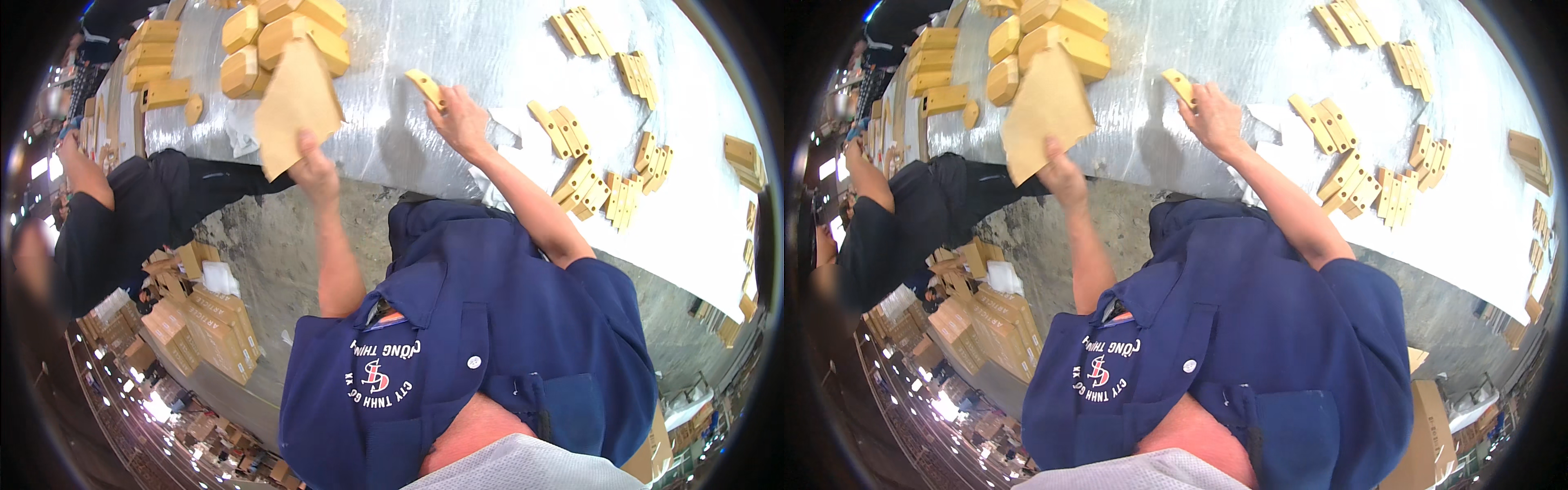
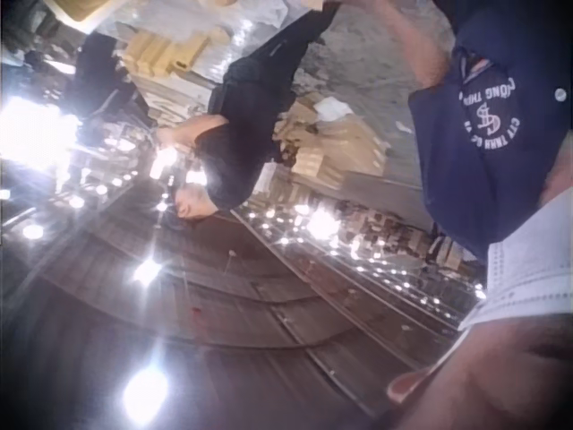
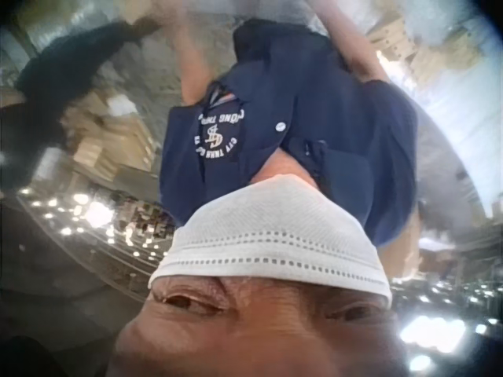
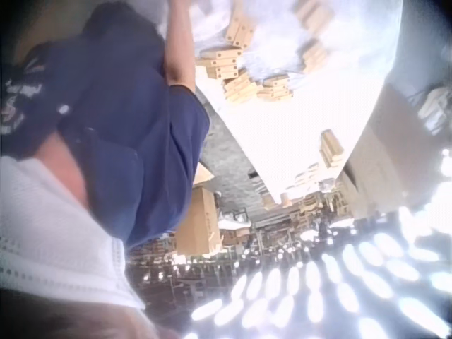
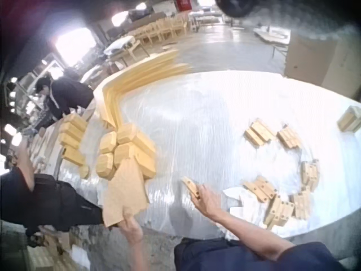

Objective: The person sands small wooden parts with sandpaper and wipes them with a white cloth. They handle each piece one at a time, turning it over to sand multiple sides, then wipe the surface before placing it back on the table.

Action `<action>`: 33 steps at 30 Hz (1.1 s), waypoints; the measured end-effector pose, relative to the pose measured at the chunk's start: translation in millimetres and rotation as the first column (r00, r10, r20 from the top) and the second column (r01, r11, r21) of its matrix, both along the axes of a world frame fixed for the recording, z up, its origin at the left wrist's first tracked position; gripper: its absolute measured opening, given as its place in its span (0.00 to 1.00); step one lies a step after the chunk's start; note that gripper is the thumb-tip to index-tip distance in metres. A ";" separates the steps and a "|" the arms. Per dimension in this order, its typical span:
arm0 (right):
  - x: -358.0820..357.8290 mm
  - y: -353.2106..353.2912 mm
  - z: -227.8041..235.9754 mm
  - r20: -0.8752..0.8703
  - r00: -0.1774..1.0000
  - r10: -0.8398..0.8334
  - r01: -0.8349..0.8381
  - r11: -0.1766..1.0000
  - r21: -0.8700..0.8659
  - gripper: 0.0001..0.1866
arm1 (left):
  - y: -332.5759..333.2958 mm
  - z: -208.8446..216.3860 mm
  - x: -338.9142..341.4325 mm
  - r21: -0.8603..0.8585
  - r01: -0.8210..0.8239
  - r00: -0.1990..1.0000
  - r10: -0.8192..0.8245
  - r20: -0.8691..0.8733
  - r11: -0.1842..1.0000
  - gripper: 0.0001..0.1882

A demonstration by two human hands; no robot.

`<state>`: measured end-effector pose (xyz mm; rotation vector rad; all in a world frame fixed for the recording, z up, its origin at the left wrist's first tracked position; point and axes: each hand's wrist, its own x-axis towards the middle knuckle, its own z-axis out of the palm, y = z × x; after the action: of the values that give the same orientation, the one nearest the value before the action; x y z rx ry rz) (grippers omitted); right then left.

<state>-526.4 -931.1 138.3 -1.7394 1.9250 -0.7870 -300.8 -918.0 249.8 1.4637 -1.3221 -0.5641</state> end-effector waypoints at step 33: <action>-170.4 47.0 70.1 -0.108 0.933 -0.344 0.359 0.915 0.184 0.19 | -7.8 18.0 -79.5 0.034 0.250 0.798 -0.186 -0.573 0.968 0.25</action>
<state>-696.8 -884.1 208.5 -1.3367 2.3182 -0.6242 -380.3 -925.9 267.7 1.0985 -0.9895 -1.1448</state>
